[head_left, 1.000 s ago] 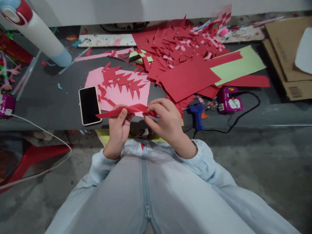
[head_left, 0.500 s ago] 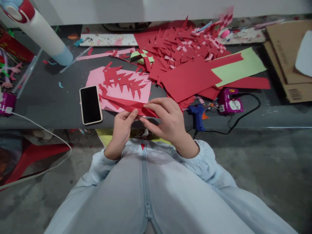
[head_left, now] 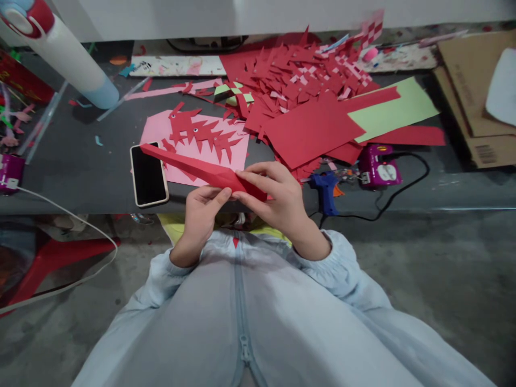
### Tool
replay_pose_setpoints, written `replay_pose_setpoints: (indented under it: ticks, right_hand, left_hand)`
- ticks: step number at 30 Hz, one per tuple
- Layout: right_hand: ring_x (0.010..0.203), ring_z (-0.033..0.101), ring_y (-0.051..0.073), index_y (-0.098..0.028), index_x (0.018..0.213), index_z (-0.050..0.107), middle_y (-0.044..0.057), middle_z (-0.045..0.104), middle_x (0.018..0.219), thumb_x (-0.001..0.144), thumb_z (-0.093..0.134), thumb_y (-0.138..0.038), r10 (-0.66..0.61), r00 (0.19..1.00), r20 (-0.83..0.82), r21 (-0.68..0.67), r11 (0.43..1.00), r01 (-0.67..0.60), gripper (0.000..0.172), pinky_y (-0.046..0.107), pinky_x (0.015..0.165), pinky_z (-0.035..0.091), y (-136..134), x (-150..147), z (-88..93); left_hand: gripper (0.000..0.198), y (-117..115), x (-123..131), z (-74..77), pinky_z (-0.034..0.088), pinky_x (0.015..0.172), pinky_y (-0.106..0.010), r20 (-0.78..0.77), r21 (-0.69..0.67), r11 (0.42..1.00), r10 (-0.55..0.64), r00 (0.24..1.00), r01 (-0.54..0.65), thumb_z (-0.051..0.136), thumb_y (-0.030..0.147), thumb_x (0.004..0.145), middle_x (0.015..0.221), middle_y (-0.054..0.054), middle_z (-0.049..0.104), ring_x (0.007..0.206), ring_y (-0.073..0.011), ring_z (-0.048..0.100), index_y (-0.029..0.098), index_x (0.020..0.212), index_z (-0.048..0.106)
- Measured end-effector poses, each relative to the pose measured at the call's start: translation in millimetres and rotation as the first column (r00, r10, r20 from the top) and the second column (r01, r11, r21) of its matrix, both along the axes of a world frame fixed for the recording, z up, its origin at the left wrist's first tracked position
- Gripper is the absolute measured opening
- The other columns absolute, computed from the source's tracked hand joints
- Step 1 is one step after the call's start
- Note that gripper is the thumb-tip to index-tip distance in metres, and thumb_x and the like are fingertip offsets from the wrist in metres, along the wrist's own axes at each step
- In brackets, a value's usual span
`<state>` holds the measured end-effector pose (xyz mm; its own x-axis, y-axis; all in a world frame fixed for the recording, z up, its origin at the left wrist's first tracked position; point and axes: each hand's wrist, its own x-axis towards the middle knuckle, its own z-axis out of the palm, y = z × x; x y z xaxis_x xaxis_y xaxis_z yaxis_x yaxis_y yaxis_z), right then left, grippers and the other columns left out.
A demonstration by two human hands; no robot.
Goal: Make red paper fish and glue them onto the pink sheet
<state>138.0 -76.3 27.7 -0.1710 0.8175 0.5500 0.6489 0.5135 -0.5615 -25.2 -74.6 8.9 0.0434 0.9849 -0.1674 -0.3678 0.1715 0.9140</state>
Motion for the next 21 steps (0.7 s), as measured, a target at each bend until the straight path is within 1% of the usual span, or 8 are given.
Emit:
replay_pose_setpoints:
  ticks: [3,7,9,12,14,16,19,21]
  right_hand:
    - [0.088,0.066,0.021,-0.023,0.107,0.075,0.009,0.073,0.096,0.089,0.067,-0.041,0.014,0.999,-0.038,-0.031,0.999,-0.015,0.027,0.038,0.079,0.054,0,-1,2.5]
    - [0.084,0.066,0.019,-0.019,0.101,0.075,0.008,0.073,0.092,0.085,0.071,-0.032,0.057,0.993,-0.105,-0.034,0.998,-0.061,0.021,0.033,0.075,0.054,0,-4,6.0]
    - [0.083,0.066,0.019,-0.019,0.099,0.075,0.008,0.073,0.091,0.085,0.07,-0.03,0.081,0.987,-0.138,-0.064,0.994,-0.091,0.018,0.032,0.075,0.053,0,-5,6.6]
    - [0.083,0.067,0.019,-0.02,0.1,0.074,0.007,0.073,0.093,0.086,0.069,-0.035,0.099,0.975,-0.201,-0.136,0.983,-0.128,0.021,0.032,0.077,0.054,0,-5,5.3]
    - [0.085,0.067,0.019,-0.021,0.104,0.074,0.008,0.073,0.097,0.086,0.069,-0.041,0.078,0.963,-0.257,-0.2,0.971,-0.132,0.028,0.032,0.078,0.054,1,-3,3.1]
    - [0.084,0.066,0.019,-0.021,0.105,0.073,0.007,0.073,0.095,0.086,0.069,-0.046,0.023,0.944,-0.328,-0.274,0.955,-0.118,0.032,0.032,0.076,0.053,2,-1,0.4]
    - [0.073,0.062,0.016,-0.02,0.086,0.073,0.005,0.07,0.08,0.086,0.067,-0.051,-0.057,0.9,-0.432,-0.375,0.919,-0.121,0.032,0.03,0.067,0.05,4,3,-2.5]
    - [0.065,0.057,0.014,-0.019,0.075,0.069,0.002,0.066,0.07,0.085,0.065,-0.054,-0.085,0.878,-0.47,-0.445,0.882,-0.153,0.037,0.028,0.061,0.045,5,4,-2.5]
  left_hand:
    - [0.028,0,0,-1.2,0.057,0.068,-0.024,-0.018,0.036,0.999,0.0,1.0,0.001,0.088,0.046,0.064,0.069,0.0,0.076,0.063,-0.0109,0.069,0.021,0.069,0.076]
    - [0.025,1,-1,-6.1,0.057,0.07,-0.024,0.003,0.091,0.996,-0.004,1.0,0.004,0.089,0.043,0.065,0.073,0.0,0.076,0.066,-0.0114,0.069,0.022,0.075,0.078]
    - [0.024,2,-1,-8.8,0.056,0.072,-0.023,-0.01,0.13,0.992,0.013,1.0,-0.012,0.089,0.04,0.065,0.075,0.0,0.076,0.069,-0.0107,0.069,0.022,0.076,0.078]
    - [0.024,3,-1,-10.9,0.055,0.076,-0.021,0.0,0.171,0.985,0.038,0.999,-0.038,0.09,0.037,0.065,0.08,0.002,0.075,0.076,-0.0096,0.069,0.022,0.078,0.077]
    - [0.026,4,-1,-10.1,0.055,0.076,-0.02,0.032,0.157,0.985,0.06,0.998,-0.065,0.09,0.037,0.064,0.079,0.003,0.073,0.074,-0.0084,0.068,0.021,0.078,0.075]
    - [0.03,6,-1,-7.7,0.055,0.073,-0.02,0.062,0.116,0.989,0.089,0.994,-0.096,0.091,0.039,0.062,0.076,0.003,0.072,0.071,-0.0078,0.066,0.021,0.078,0.073]
    - [0.034,9,-2,-3.4,0.055,0.069,-0.021,0.092,0.065,0.991,0.113,0.989,-0.119,0.092,0.04,0.061,0.073,0.004,0.071,0.067,-0.008,0.066,0.02,0.077,0.07]
    - [0.034,10,-2,-1.7,0.055,0.067,-0.021,0.113,0.045,0.991,0.117,0.987,-0.122,0.092,0.039,0.061,0.07,0.005,0.069,0.063,-0.0073,0.065,0.019,0.074,0.068]
